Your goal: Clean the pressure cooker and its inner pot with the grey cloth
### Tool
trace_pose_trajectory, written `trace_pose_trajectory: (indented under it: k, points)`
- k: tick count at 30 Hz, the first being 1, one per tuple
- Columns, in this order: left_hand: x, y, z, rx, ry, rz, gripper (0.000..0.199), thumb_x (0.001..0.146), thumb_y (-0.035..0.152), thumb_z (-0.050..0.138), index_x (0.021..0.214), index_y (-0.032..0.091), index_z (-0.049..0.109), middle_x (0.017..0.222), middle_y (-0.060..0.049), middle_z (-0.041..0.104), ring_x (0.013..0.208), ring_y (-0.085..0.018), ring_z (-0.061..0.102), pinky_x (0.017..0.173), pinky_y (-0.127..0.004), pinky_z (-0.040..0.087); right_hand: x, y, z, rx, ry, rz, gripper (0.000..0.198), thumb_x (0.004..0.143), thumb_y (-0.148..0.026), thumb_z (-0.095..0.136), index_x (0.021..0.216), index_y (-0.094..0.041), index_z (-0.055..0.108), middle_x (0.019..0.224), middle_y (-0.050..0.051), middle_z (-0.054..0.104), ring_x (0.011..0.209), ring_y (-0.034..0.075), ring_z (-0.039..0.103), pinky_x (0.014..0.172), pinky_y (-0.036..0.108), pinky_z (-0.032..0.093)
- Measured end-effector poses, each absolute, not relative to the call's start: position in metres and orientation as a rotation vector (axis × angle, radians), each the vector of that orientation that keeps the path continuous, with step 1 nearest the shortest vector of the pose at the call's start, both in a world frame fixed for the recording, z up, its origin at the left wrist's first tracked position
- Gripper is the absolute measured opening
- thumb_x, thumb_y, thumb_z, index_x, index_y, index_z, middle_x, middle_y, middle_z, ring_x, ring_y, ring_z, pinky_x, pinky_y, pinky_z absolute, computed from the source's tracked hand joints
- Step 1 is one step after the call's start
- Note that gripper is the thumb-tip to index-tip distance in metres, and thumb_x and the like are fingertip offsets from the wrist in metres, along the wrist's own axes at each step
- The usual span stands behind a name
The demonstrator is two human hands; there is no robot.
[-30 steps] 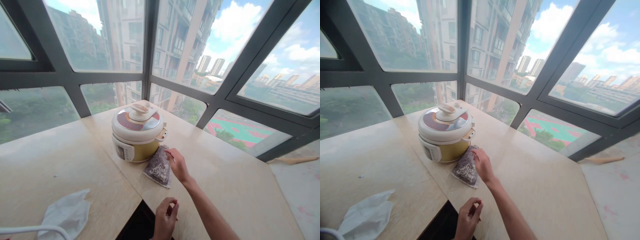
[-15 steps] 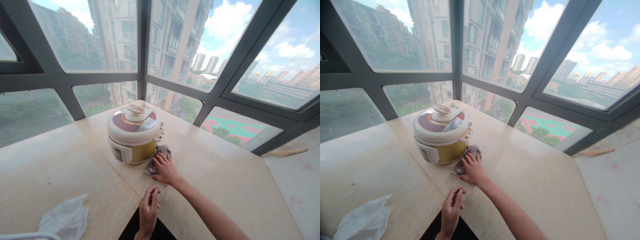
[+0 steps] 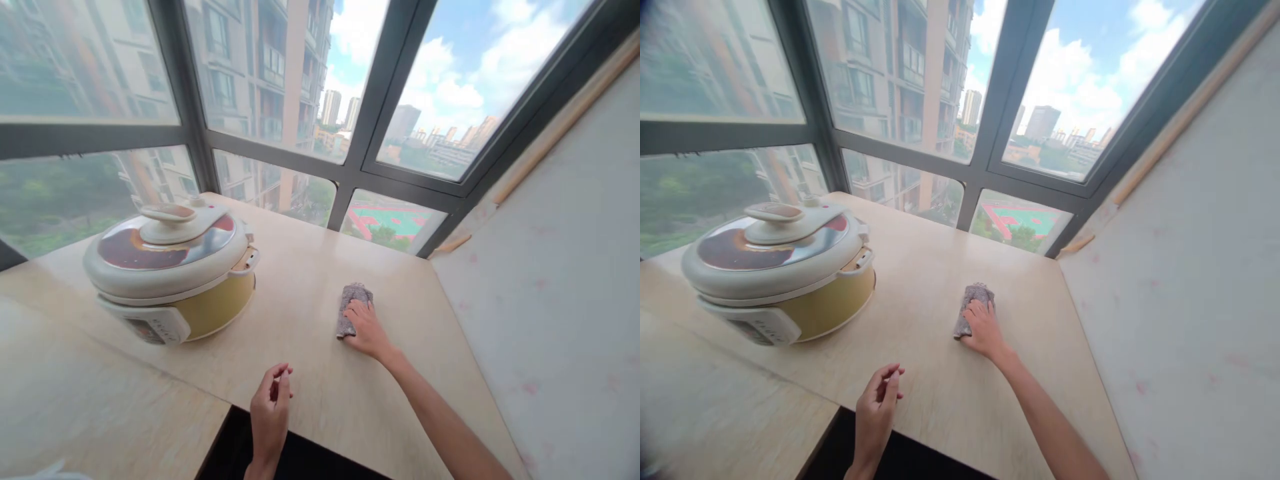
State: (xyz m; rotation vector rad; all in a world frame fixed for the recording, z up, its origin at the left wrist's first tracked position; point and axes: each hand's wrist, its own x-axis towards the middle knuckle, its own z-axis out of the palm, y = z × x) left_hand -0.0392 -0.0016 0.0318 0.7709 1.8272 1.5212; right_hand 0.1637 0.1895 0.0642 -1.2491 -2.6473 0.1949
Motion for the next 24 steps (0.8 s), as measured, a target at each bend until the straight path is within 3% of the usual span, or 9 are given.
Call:
trace_pose_trajectory:
  k: [7, 12, 18, 21, 24]
  points:
    - [0.005, 0.018, 0.032, 1.023, 1.687, 1.223, 0.054, 0.082, 0.063, 0.052, 0.102, 0.015, 0.069, 0.067, -0.006, 0.066, 0.068, -0.026, 0.068, 0.064, -0.036, 0.053, 0.322, 0.166, 0.062, -1.565, -2.468, 0.336, 0.036, 0.068, -0.019, 0.065, 0.104, -0.020, 0.065, 0.133, 0.013, 0.062, 0.144, 0.035, 0.038, 0.119, 0.064, 0.011]
    - [0.031, 0.026, 0.034, 1.128, 1.696, 1.096, 0.056, 0.080, 0.064, 0.051, 0.102, 0.016, 0.069, 0.069, -0.006, 0.065, 0.066, -0.026, 0.064, 0.066, -0.040, 0.051, 0.396, 0.121, 0.085, -1.800, -2.465, 0.493, 0.040, 0.065, -0.015, 0.060, 0.103, -0.023, 0.070, 0.142, 0.011, 0.058, 0.148, 0.037, 0.033, 0.119, 0.066, 0.011]
    - [0.062, 0.036, 0.039, 1.210, 1.612, 1.061, 0.056, 0.082, 0.063, 0.049, 0.102, 0.015, 0.069, 0.071, -0.008, 0.066, 0.064, -0.026, 0.063, 0.068, -0.042, 0.051, 0.424, 0.063, 0.111, -2.007, -2.400, 0.728, 0.040, 0.062, -0.007, 0.058, 0.096, -0.023, 0.073, 0.149, 0.009, 0.053, 0.151, 0.039, 0.026, 0.120, 0.067, 0.003]
    - [0.080, 0.038, 0.041, 1.237, 1.534, 1.082, 0.051, 0.083, 0.059, 0.051, 0.100, 0.015, 0.070, 0.076, -0.010, 0.068, 0.067, -0.025, 0.064, 0.068, -0.041, 0.053, 0.415, 0.053, 0.117, -1.884, -2.115, 0.826, 0.031, 0.074, -0.018, 0.065, 0.103, -0.024, 0.074, 0.139, 0.010, 0.062, 0.145, 0.038, 0.038, 0.121, 0.065, 0.006]
    - [0.097, 0.038, 0.047, 1.269, 1.429, 1.142, 0.041, 0.083, 0.053, 0.058, 0.095, 0.016, 0.069, 0.082, -0.010, 0.071, 0.073, -0.024, 0.067, 0.071, -0.039, 0.055, 0.383, 0.052, 0.117, -1.632, -1.588, 0.995, 0.029, 0.088, -0.042, 0.064, 0.107, -0.022, 0.073, 0.126, 0.013, 0.069, 0.126, 0.034, 0.057, 0.117, 0.060, 0.025]
